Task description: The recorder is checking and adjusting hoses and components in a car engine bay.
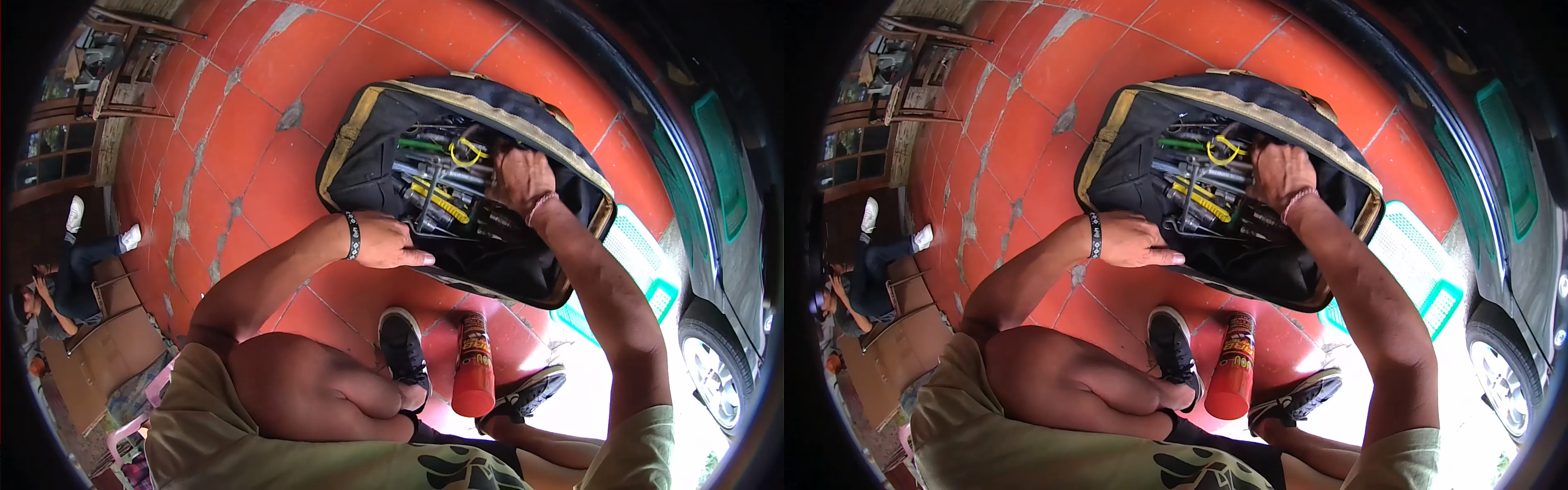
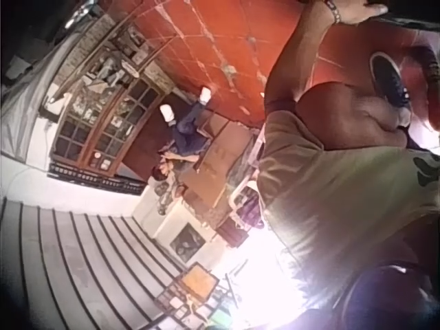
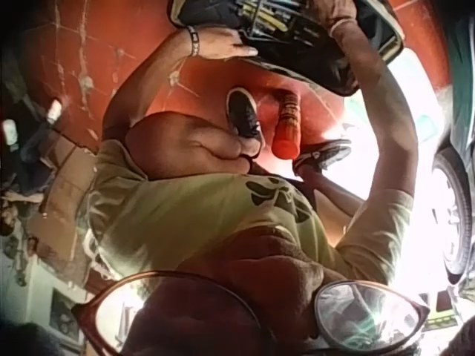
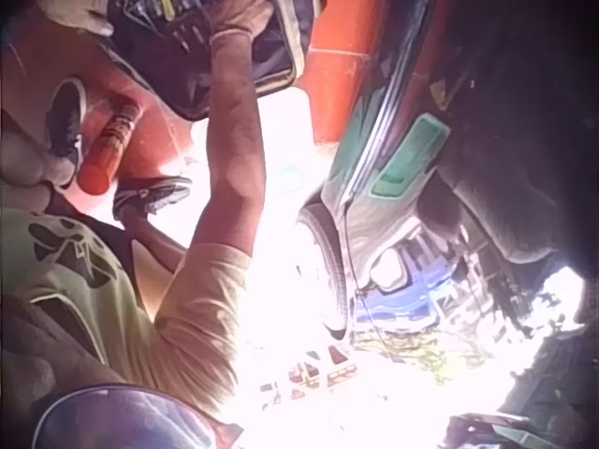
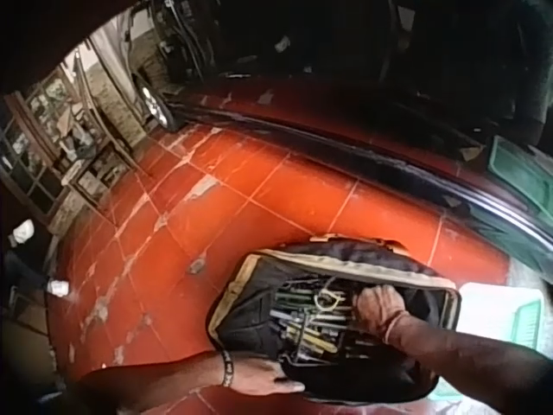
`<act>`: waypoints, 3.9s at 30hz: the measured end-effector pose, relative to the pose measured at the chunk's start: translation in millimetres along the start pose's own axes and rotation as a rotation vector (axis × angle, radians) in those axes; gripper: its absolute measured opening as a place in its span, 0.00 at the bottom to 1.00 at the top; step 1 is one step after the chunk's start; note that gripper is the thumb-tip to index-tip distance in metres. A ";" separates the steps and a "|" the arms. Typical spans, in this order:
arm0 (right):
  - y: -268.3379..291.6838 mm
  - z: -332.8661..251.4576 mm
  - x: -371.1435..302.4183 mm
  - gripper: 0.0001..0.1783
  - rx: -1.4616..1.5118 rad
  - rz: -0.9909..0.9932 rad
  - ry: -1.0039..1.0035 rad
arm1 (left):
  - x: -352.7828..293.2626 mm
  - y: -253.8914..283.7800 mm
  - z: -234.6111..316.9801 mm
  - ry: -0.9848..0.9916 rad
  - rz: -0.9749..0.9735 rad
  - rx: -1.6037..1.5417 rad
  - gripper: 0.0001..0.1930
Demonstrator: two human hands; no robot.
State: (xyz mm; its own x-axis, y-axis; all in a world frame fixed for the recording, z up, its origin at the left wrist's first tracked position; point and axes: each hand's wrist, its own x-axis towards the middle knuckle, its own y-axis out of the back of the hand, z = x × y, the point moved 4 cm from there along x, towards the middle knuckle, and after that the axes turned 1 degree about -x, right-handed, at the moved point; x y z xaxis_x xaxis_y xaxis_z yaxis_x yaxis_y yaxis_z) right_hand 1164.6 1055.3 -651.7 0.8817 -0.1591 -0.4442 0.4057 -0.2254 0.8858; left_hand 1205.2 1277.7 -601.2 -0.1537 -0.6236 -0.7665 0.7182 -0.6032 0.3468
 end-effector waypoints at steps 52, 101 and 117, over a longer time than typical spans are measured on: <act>-54.7 38.5 -77.0 0.09 0.239 0.148 -0.102 | 100.6 28.8 -8.5 -0.089 0.602 0.432 0.19; -54.9 22.4 -74.6 0.17 0.088 -0.136 0.055 | 45.5 -50.0 7.6 -0.054 -0.092 0.320 0.29; -78.0 -46.0 -32.4 0.24 -0.195 0.123 0.364 | 63.1 14.8 -52.7 0.009 0.718 0.526 0.22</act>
State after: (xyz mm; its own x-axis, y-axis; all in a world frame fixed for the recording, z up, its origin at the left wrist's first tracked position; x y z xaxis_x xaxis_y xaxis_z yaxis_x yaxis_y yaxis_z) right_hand 1115.5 1122.2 -700.2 0.9397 0.1843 -0.2882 0.2992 -0.0341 0.9536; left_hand 1241.9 1255.6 -672.9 0.2205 -0.9367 -0.2718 0.2341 -0.2197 0.9471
